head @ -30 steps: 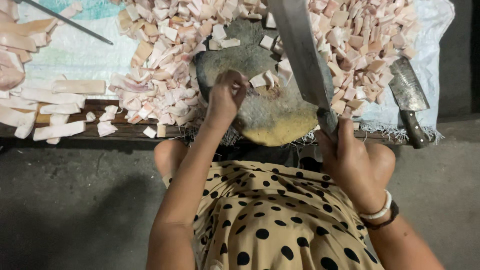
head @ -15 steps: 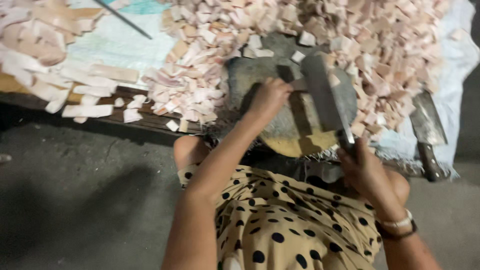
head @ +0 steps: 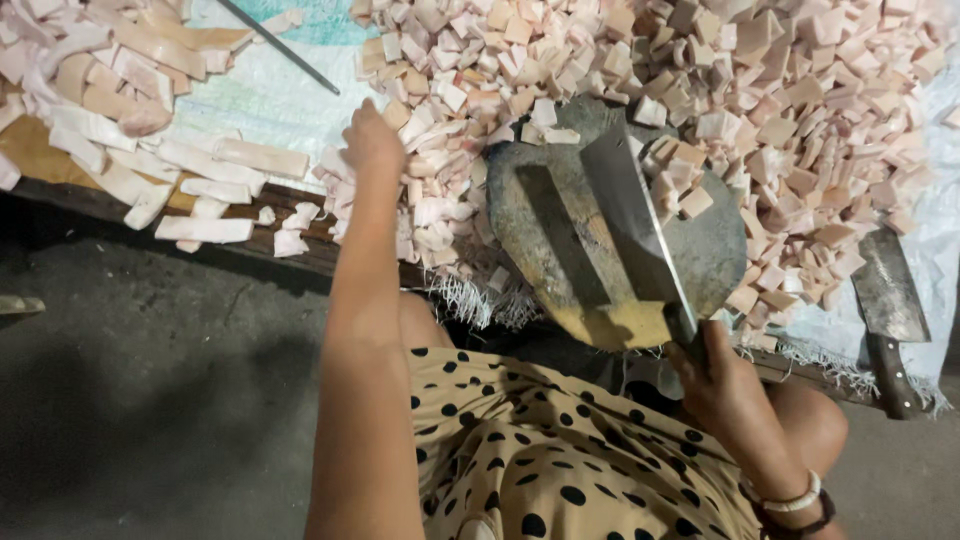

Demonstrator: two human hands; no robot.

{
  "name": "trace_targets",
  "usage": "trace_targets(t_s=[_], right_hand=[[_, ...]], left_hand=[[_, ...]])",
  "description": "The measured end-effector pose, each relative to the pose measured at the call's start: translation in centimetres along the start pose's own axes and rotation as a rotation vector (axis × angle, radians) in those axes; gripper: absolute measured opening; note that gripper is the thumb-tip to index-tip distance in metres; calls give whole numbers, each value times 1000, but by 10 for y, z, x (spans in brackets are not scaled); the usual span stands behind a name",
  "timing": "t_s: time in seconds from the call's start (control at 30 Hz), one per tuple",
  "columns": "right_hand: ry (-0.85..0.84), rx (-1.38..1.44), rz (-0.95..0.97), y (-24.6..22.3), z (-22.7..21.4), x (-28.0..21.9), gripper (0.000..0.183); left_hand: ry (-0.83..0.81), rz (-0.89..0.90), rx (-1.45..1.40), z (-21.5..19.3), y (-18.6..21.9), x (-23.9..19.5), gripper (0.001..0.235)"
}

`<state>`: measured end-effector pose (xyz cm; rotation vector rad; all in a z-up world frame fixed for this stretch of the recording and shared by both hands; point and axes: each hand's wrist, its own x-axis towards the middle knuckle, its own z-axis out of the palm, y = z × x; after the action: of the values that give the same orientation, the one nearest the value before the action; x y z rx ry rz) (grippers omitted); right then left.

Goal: The person is cutting pieces of animal fat and skin into small cubes using a large cleaver on a wooden cutting board.

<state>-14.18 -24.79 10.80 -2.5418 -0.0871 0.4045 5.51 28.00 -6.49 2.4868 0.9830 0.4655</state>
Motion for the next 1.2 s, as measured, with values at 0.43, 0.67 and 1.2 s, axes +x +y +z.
trace_targets(t_s=[0.43,0.67,1.2], right_hand=[[37,66,32,4,-9,27,31],[7,345,177,1,-19,19,30],[287,52,-158,-32,-54,-16,33]], left_hand=[[-211,311,-368,-38,30,-23,27],[-292,697,-398,-52,159,-174,16],[-408,796,-84,-66,152,-241,33]])
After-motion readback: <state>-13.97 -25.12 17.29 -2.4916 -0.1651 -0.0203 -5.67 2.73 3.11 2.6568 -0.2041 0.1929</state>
